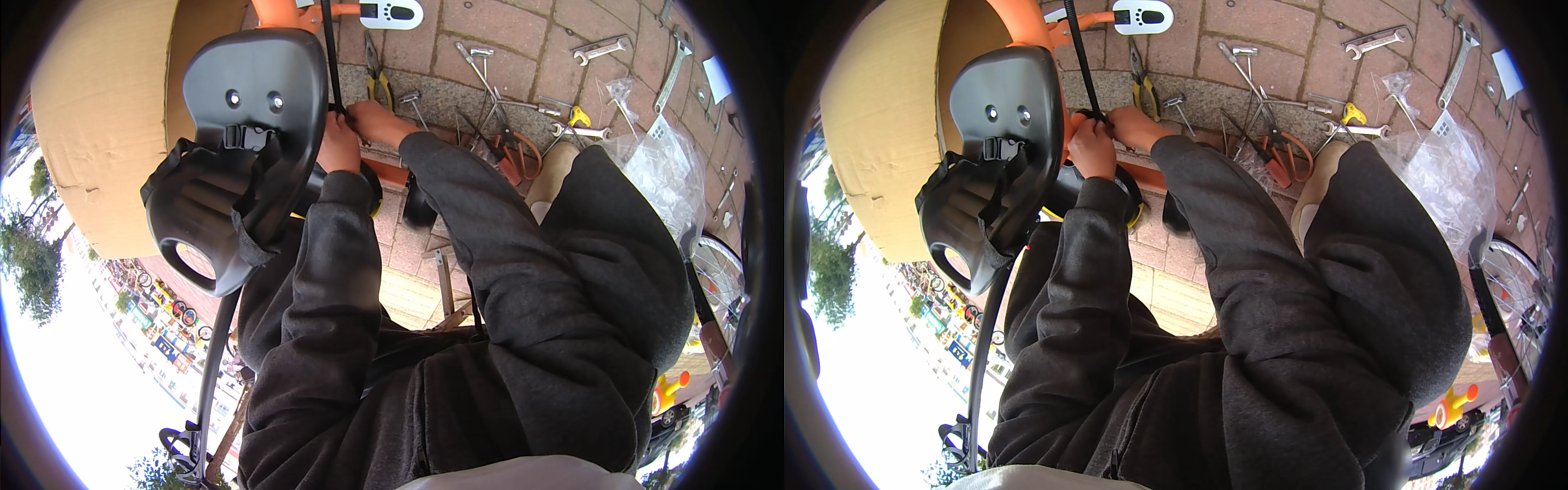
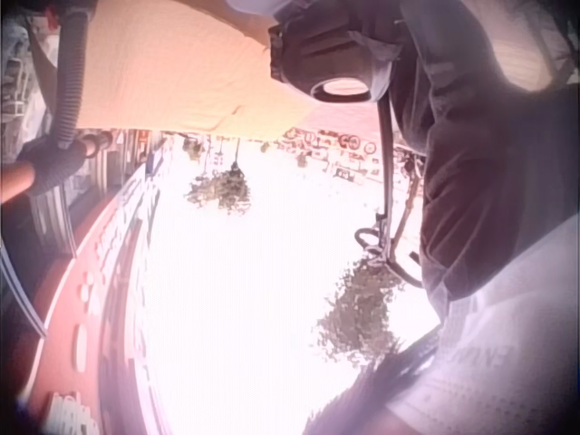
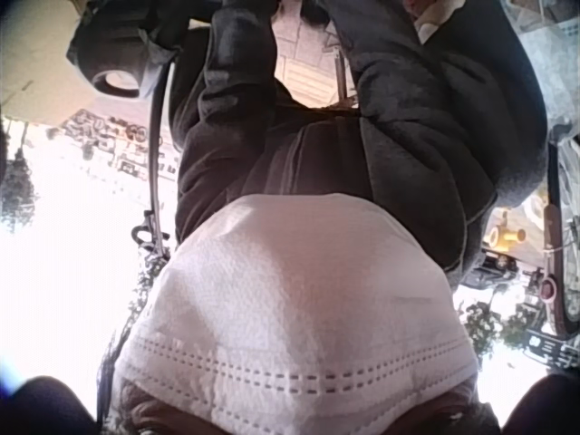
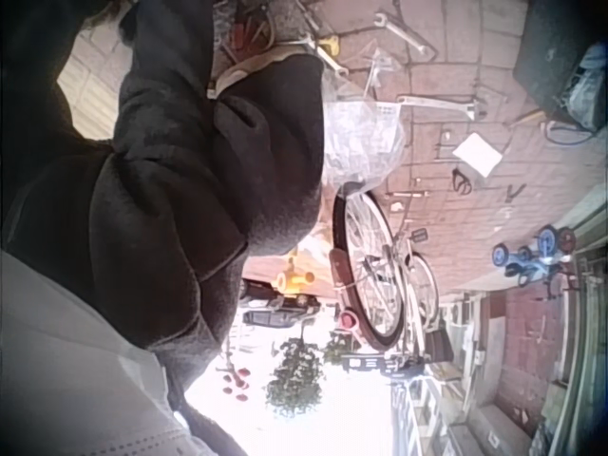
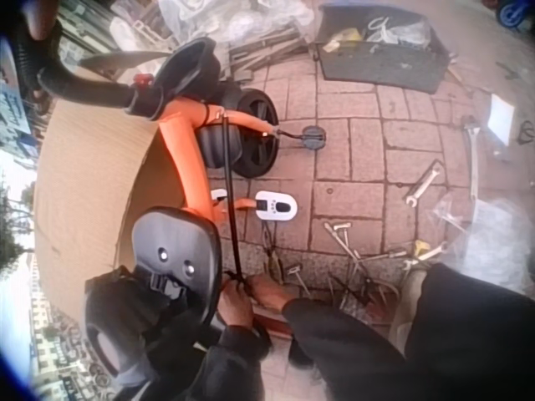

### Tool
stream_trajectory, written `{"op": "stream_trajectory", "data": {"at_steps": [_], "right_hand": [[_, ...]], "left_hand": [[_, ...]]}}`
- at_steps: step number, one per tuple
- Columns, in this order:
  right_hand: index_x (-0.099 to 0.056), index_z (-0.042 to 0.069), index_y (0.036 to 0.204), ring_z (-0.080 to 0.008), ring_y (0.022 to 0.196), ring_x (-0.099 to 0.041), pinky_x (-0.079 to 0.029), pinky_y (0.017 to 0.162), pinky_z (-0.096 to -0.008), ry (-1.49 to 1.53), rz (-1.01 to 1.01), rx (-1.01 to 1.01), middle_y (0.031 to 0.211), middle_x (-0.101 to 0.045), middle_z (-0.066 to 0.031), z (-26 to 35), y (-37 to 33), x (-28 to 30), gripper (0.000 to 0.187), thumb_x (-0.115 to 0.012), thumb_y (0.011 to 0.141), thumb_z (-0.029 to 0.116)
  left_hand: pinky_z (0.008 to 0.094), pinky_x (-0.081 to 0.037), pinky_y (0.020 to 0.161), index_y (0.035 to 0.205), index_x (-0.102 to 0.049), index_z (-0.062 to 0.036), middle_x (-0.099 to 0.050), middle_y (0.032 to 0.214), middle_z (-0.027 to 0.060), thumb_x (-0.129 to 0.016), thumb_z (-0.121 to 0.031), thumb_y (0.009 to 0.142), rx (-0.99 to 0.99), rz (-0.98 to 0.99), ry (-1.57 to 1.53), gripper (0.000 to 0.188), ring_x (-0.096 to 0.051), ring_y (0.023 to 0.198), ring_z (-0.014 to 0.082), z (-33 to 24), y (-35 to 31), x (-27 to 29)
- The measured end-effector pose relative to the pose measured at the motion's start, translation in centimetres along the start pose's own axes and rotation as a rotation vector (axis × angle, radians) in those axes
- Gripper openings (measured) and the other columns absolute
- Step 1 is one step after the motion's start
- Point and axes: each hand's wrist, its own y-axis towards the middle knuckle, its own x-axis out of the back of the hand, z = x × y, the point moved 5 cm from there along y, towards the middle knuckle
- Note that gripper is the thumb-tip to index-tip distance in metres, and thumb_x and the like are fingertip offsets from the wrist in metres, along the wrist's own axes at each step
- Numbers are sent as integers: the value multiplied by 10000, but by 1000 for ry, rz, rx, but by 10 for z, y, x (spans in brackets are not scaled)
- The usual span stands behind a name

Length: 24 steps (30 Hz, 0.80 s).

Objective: The person assembles a child's bicycle by attaching the handlebar to the frame and tightening it with a wrench. They then unpack a child seat from a box and attach it to the bicycle frame.

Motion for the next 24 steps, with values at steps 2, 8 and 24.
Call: {"op": "stream_trajectory", "data": {"at_steps": [2,8,24], "right_hand": [[-624,-19,838,-370,757,-603,-460,647,-444,-13,10,7,761,-601,-238,2,-1,2,256,-530,814,218],[-624,-2,879,-391,810,-585,-456,686,-446,-64,62,-46,838,-611,-220,7,-5,19,229,-544,792,194],[-658,9,846,-312,741,-632,-499,693,-402,-251,-275,90,785,-647,-162,48,18,100,166,-581,712,68]], "left_hand": [[435,-466,623,828,-644,-25,-621,729,174,-566,-153,790,10,8,-7,154,-595,686,360,1,0,-1],[435,-463,614,815,-638,-12,-614,711,178,-573,-139,783,-35,-35,-10,146,-593,674,361,1,0,-1],[439,-472,655,867,-654,-28,-625,753,188,-580,-152,769,-1,-3,2,174,-604,714,358,0,-1,1]]}}
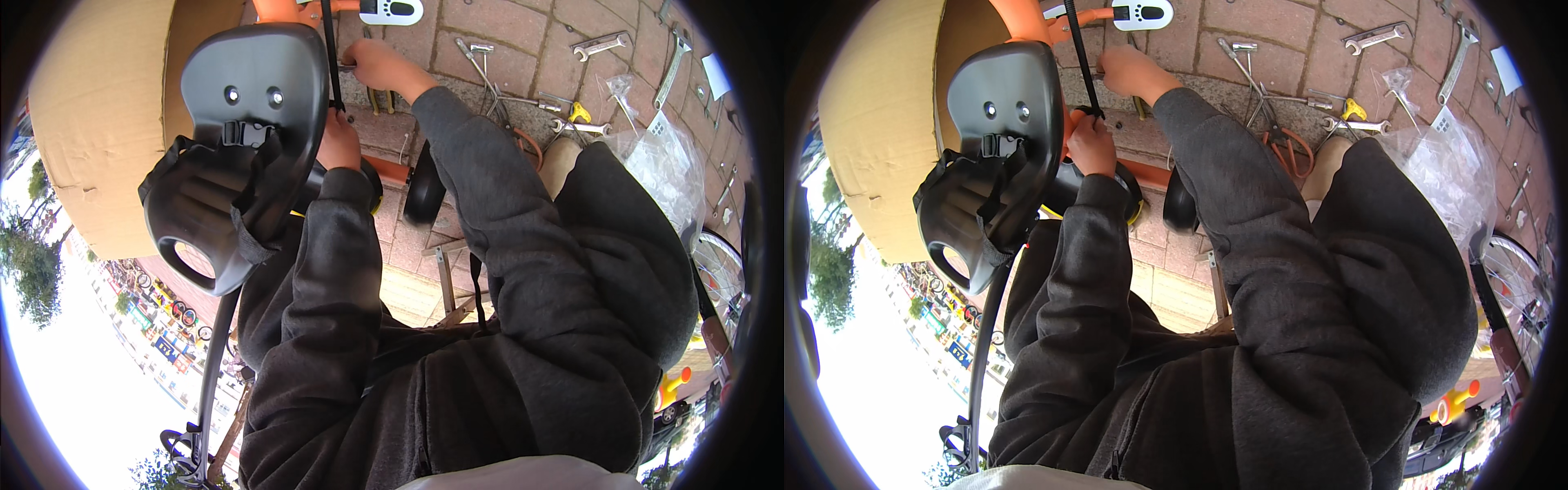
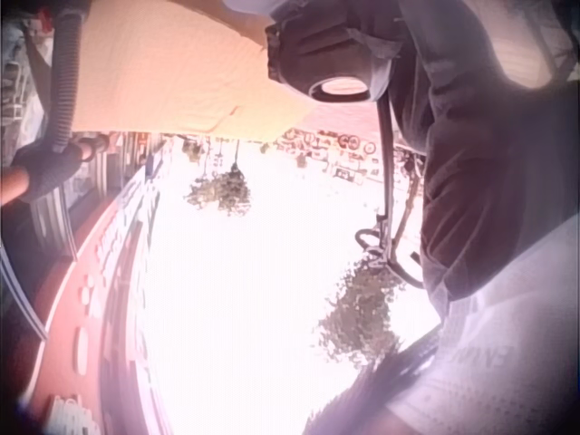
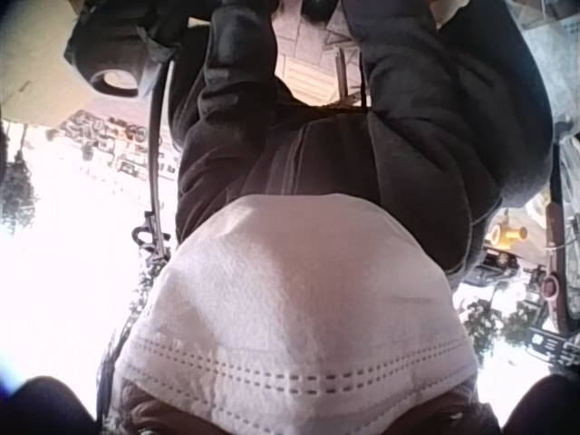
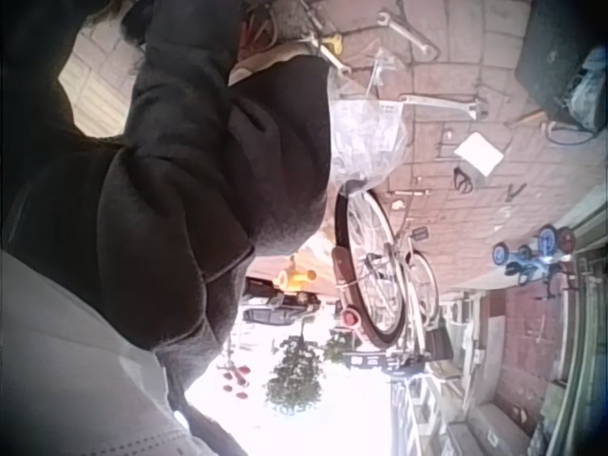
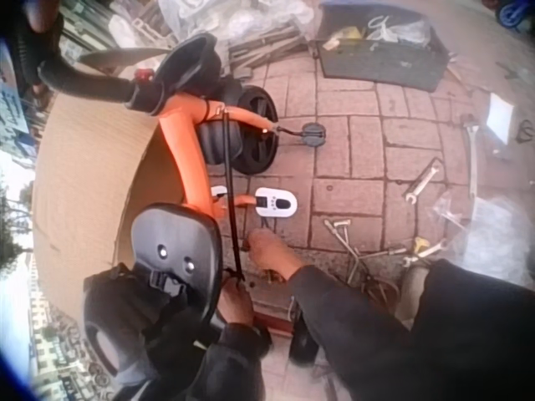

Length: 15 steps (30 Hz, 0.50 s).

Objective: The person assembles a child's bicycle by attaching the handlebar to the frame and tightening it with a wrench. They then unpack a child seat from a box and attach it to the bicycle frame.

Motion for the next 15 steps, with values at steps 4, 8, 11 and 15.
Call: {"op": "stream_trajectory", "data": {"at_steps": [4,8,11,15], "right_hand": [[-658,13,807,-188,573,-568,-430,480,-324,696,84,-480,647,-597,-114,-28,-19,-31,184,-696,682,143],[-607,-52,870,-126,504,-431,-254,380,-256,1410,289,-786,643,-517,-91,-29,-48,-85,131,-615,795,55],[-576,-45,850,-122,521,-444,-237,385,-232,1515,294,-802,679,-522,-84,-35,-48,-101,95,-579,833,48],[-556,-12,759,-123,478,-410,-213,372,-234,1565,372,-878,641,-494,-65,-37,-46,-108,107,-572,835,62]], "left_hand": [[441,-470,650,863,-652,-25,-622,750,190,-577,-158,770,28,41,-16,179,-601,712,361,0,1,-1],[442,-466,630,832,-647,-27,-615,730,186,-577,-162,773,33,44,-2,163,-596,692,363,-2,2,1],[439,-465,612,804,-640,-28,-611,715,182,-575,-160,776,33,32,-2,150,-593,676,364,-1,2,1],[434,-463,597,788,-635,-26,-607,695,179,-571,-152,781,19,31,11,141,-592,661,361,0,2,-2]]}}
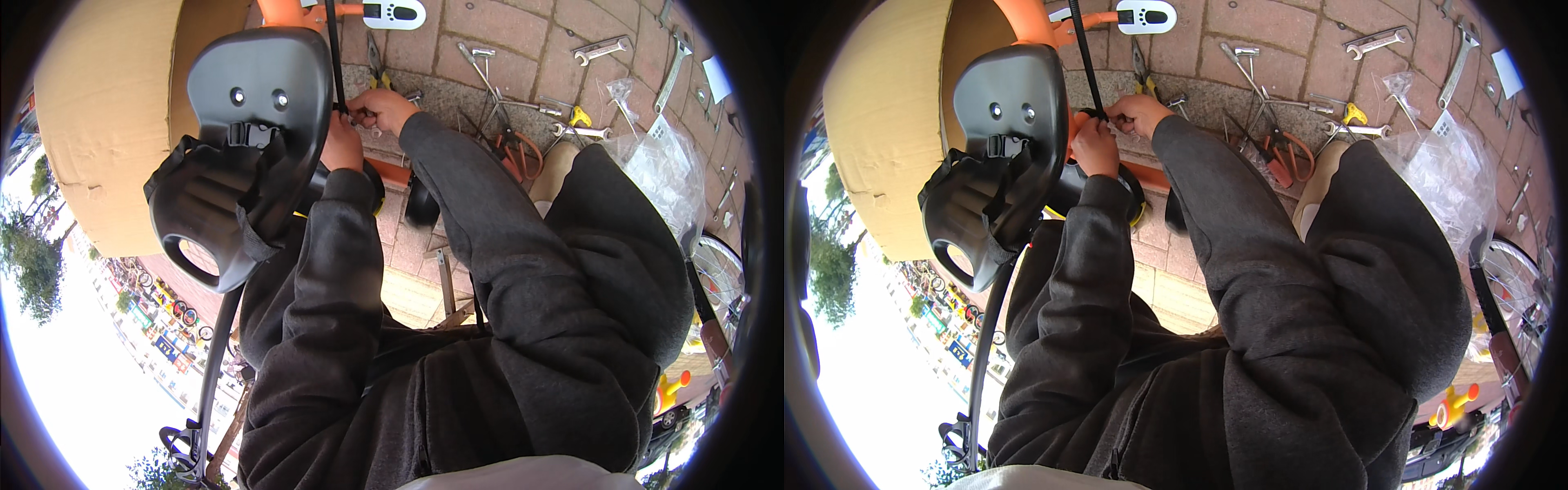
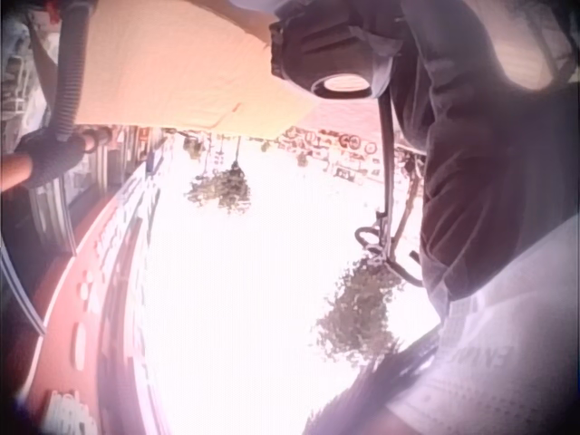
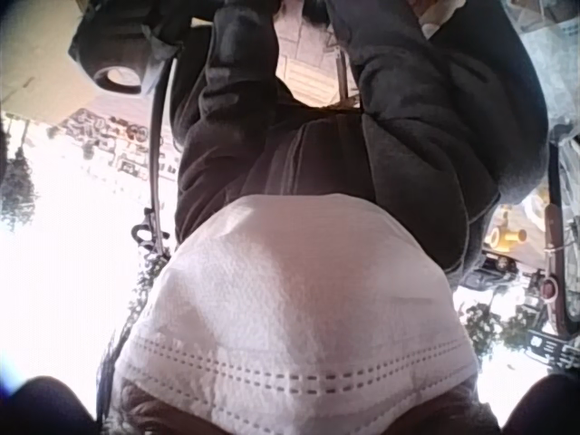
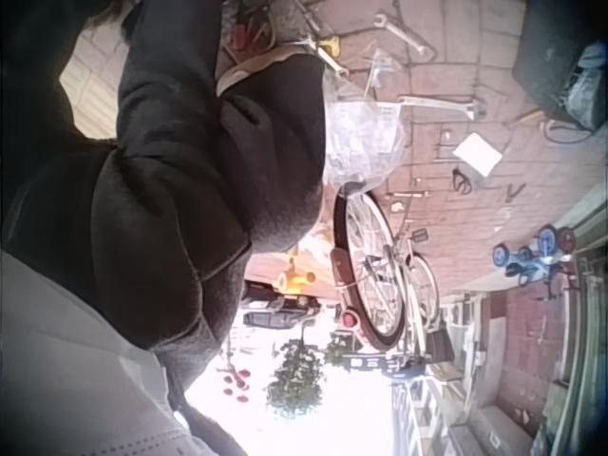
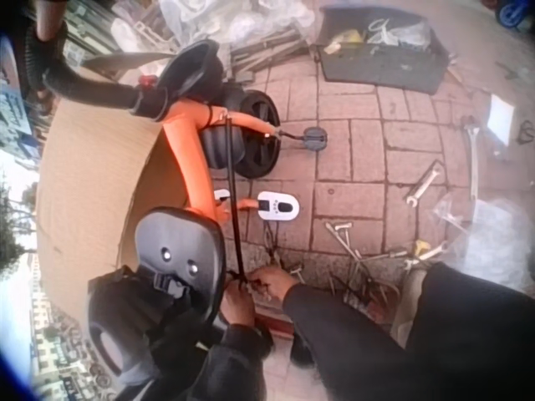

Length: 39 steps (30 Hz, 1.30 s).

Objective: The person assembles a child's bicycle by attaching the handlebar to the frame and tightening it with a wrench. They then unpack a child seat from a box and attach it to the bicycle frame.

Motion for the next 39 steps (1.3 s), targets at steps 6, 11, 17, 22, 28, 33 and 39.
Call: {"op": "stream_trajectory", "data": {"at_steps": [6,11,17,22,28,33,39], "right_hand": [[-523,16,697,-132,461,-380,-201,365,-256,-49,-92,-22,607,-457,-66,1,-6,-3,140,-591,811,59],[-539,-11,738,-124,462,-385,-196,368,-235,14,-24,-13,615,-482,-73,1,-8,-4,113,-553,828,57],[-548,-18,741,-130,480,-386,-233,389,-241,102,-9,3,632,-488,-87,-4,5,-1,119,-543,844,42],[-561,-14,725,-130,486,-401,-251,400,-248,17,-94,-4,624,-494,-74,-4,7,2,145,-559,846,65],[-600,-5,771,-144,521,-467,-322,424,-285,-237,-190,135,632,-539,-69,-17,-8,18,308,-513,898,262],[-621,-3,825,-401,818,-578,-435,701,-467,-1336,-244,561,813,-607,-237,-11,-1,6,418,-483,870,389],[-642,8,759,-396,799,-587,-448,702,-469,-1414,-180,479,811,-615,-229,-15,14,-2,352,-567,801,350]], "left_hand": [[433,-456,584,790,-634,-28,-601,671,175,-568,-137,781,15,4,-49,128,-589,638,355,3,-1,-2],[433,-455,580,798,-637,-31,-603,674,173,-567,-124,781,-63,-34,12,118,-592,634,348,-1,-1,1],[443,-455,596,809,-641,-36,-605,706,182,-570,-126,780,4,24,-47,118,-586,663,366,2,0,-3],[443,-456,595,812,-636,-23,-605,714,187,-571,-125,781,-61,-6,10,125,-585,663,369,0,-1,-2],[438,-458,594,801,-633,-23,-607,717,188,-571,-124,783,-80,-51,-2,119,-585,662,372,-1,-1,1],[438,-464,607,810,-636,-15,-610,722,192,-579,-135,784,7,9,-41,135,-590,673,370,1,-1,-2],[431,-474,629,839,-647,-18,-617,743,195,-582,-142,784,-29,-33,-12,150,-595,695,369,-2,-2,2]]}}
